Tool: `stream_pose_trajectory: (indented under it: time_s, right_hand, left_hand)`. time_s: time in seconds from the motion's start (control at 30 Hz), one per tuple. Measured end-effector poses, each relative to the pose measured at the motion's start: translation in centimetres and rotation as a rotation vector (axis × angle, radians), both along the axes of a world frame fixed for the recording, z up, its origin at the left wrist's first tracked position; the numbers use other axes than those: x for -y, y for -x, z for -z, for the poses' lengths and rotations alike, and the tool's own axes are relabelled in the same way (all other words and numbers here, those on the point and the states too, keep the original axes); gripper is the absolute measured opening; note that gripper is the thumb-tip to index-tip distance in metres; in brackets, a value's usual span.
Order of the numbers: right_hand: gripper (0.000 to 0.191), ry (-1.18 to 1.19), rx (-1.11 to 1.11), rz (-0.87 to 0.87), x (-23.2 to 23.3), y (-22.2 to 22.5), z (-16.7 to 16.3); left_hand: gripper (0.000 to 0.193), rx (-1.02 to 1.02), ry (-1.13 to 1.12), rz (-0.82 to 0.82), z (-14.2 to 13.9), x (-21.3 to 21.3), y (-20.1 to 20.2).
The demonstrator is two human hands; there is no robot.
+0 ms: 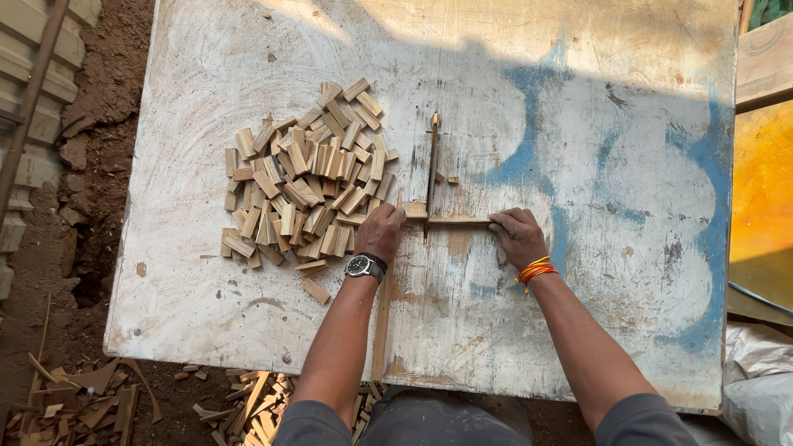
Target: The person stacks small wooden pieces on a table saw and pushes them through the blade to cut them into shorter segments. The cut pieces accumulate in a pile on the table while the person repeatedly gathers, aligns, and cuts additional pieces.
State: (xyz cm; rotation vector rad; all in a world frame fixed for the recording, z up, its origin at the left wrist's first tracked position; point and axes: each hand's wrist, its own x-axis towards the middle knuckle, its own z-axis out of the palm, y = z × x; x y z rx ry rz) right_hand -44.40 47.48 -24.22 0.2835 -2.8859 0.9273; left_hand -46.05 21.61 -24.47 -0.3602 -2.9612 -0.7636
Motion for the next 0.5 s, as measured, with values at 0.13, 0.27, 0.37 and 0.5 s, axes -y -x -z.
stream_pose_trajectory:
  time_s: [0.13, 0.27, 0.37, 0.5]
  right_hand:
    - [0.018, -0.001, 0.047, -0.032, -0.7, 0.7, -0.4]
    - [0.018, -0.052, 0.098, 0.007, -1.7, -1.6, -1.0]
    - [0.019, -0.062, 0.088, -0.033, -1.1, -4.8, -1.3]
    - [0.019, 0.06, 0.076, -0.082, 2.1, -7.2, -0.2]
  left_hand:
    - [0.01, -0.076, -0.107, -0.104, -0.6, 0.0, 0.7]
    - [0.033, -0.065, -0.509, -0.808, -1.9, 1.8, -0.7]
    - [0.057, -0.103, -0.593, -0.755, -2.6, 2.7, -4.1]
    - [0.047, 0.172, -0.238, -0.016, -1.4, 1.6, -7.0]
